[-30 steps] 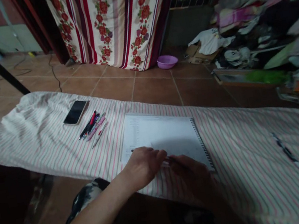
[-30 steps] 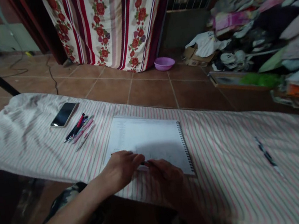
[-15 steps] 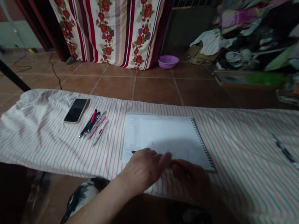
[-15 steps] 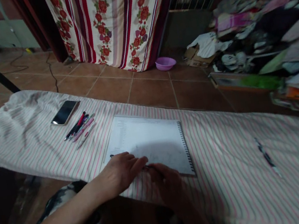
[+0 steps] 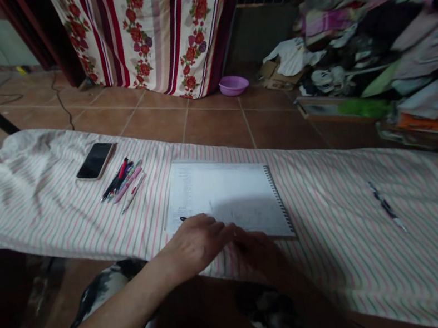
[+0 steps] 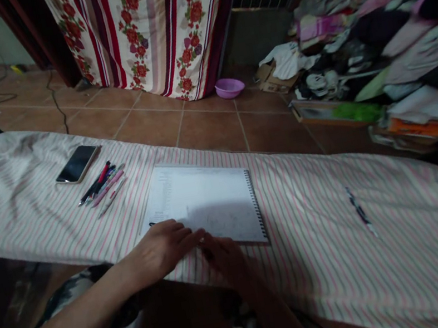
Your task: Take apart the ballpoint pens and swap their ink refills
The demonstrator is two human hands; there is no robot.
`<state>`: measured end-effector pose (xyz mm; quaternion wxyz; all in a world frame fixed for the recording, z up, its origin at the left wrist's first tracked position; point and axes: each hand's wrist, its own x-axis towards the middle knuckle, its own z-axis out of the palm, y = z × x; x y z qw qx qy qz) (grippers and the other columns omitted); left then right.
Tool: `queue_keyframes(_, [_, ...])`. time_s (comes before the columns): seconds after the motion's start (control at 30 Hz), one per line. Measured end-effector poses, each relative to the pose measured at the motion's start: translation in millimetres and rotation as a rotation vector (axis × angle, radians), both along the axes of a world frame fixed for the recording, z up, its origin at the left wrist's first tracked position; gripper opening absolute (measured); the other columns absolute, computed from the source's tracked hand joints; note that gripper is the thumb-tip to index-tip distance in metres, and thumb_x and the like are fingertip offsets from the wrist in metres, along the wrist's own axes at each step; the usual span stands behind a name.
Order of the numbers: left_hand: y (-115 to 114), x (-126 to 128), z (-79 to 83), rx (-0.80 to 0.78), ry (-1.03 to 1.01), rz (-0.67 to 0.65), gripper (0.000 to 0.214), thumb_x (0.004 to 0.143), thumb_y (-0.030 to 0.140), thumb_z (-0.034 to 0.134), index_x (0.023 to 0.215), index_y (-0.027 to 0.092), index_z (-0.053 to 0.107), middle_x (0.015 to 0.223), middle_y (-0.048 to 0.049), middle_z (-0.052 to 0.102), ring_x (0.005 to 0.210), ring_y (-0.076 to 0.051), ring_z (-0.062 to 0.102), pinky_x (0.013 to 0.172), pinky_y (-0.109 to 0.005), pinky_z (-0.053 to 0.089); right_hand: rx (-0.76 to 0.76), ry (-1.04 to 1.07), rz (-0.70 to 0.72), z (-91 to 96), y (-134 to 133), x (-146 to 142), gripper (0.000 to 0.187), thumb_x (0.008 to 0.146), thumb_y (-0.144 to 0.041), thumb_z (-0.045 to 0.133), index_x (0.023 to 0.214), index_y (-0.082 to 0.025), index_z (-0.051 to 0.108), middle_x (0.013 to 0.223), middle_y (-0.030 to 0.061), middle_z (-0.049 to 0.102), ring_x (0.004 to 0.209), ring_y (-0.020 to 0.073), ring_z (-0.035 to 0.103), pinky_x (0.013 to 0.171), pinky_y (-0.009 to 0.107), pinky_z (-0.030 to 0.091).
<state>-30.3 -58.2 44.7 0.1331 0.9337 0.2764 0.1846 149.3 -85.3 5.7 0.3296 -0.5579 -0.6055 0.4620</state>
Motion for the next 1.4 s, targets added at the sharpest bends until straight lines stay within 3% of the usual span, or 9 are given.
queue_keyframes(0.17, [-1,1,4.0,0.112,0.105,-0.001,0.028,0.092,0.018,0.032,0.116,0.015,0.046,0.072,-0.0053,0.057,0.065,-0.019,0.047,0.059,-0.032,0.033,-0.057,0.040,0.026,5.2,3,5,0.030,0.074,-0.043,0.054,0.052,-0.021,0.053,0.042,-0.0033,0.042,0.037,0.0091,0.034,0.034,0.021,0.027])
queue_keyframes(0.37, [-1,4,4.8,0.119,0.186,0.019,0.024,0.093,0.022,0.031,0.105,0.017,0.051,0.072,-0.0035,0.059,0.066,-0.018,0.051,0.059,-0.030,0.035,-0.398,0.171,-0.062,7.1,4,-7,0.046,0.076,-0.059,0.041,0.050,-0.021,0.036,0.042,-0.0066,0.026,0.037,0.0068,0.021,0.036,0.022,0.017])
queue_keyframes(0.53, [5,5,-8.4,0.032,0.080,0.121,0.031,0.093,0.023,0.023,0.107,0.009,0.048,0.074,-0.0088,0.063,0.067,-0.020,0.056,0.062,-0.030,0.039,-0.053,0.070,-0.005,2.8,7,-10,0.030,0.078,-0.046,0.047,0.065,-0.019,0.050,0.058,-0.0014,0.048,0.054,0.0116,0.042,0.050,0.023,0.034])
queue_keyframes(0.63, [8,3,-13.3,-0.046,-0.056,0.123,0.032,0.092,0.026,0.030,0.117,0.012,0.045,0.079,-0.0102,0.064,0.070,-0.021,0.058,0.067,-0.032,0.042,0.059,-0.014,0.076,-0.3,8,-8,0.022,0.080,-0.039,0.047,0.072,-0.018,0.053,0.062,-0.0015,0.052,0.058,0.0117,0.045,0.054,0.023,0.035])
queue_keyframes(0.8, [9,0,-15.8,-0.060,-0.147,0.099,0.034,0.089,0.022,0.037,0.121,0.019,0.049,0.077,-0.0082,0.064,0.071,-0.019,0.058,0.072,-0.032,0.044,0.059,-0.088,0.083,0.0,6,-6,0.024,0.081,-0.036,0.047,0.068,-0.017,0.054,0.058,-0.0022,0.052,0.055,0.0108,0.045,0.050,0.022,0.034])
queue_keyframes(1.0, [12,2,-9.6,0.015,-0.054,0.048,0.043,0.089,0.018,0.035,0.132,0.020,0.037,0.096,-0.0111,0.065,0.094,-0.022,0.058,0.085,-0.038,0.043,0.078,0.122,-0.046,-4.8,4,-13,0.024,0.079,-0.038,0.051,0.068,-0.018,0.060,0.060,-0.0005,0.055,0.061,0.0138,0.050,0.057,0.025,0.040])
queue_keyframes(1.2, [16,9,4.7,0.136,-0.091,0.016,0.053,0.083,0.011,0.042,0.134,0.018,0.033,0.132,-0.0117,0.048,0.133,-0.026,0.024,0.107,-0.051,0.020,0.069,0.277,-0.175,-3.0,14,-21,0.022,0.075,-0.034,0.055,0.062,-0.018,0.058,0.059,-0.0016,0.053,0.060,0.0123,0.046,0.056,0.024,0.037])
queue_keyframes(1.3, [9,13,7.4,0.099,-0.304,0.177,0.038,0.080,0.012,0.043,0.117,0.014,0.050,0.123,-0.0140,0.052,0.123,-0.028,0.039,0.098,-0.047,0.033,0.043,0.273,-0.286,5.3,21,-15,0.023,0.074,-0.036,0.055,0.060,-0.018,0.057,0.053,-0.0040,0.044,0.053,0.0099,0.039,0.051,0.023,0.031])
queue_keyframes(1.4, [4,19,2.8,-0.196,-0.628,0.492,0.014,0.082,0.023,0.047,0.086,0.015,0.057,0.083,-0.0080,0.058,0.082,-0.020,0.056,0.069,-0.033,0.046,-0.006,0.298,-0.367,14.2,25,-8,0.028,0.074,-0.041,0.052,0.059,-0.018,0.054,0.047,-0.0066,0.031,0.046,0.0087,0.028,0.045,0.023,0.022])
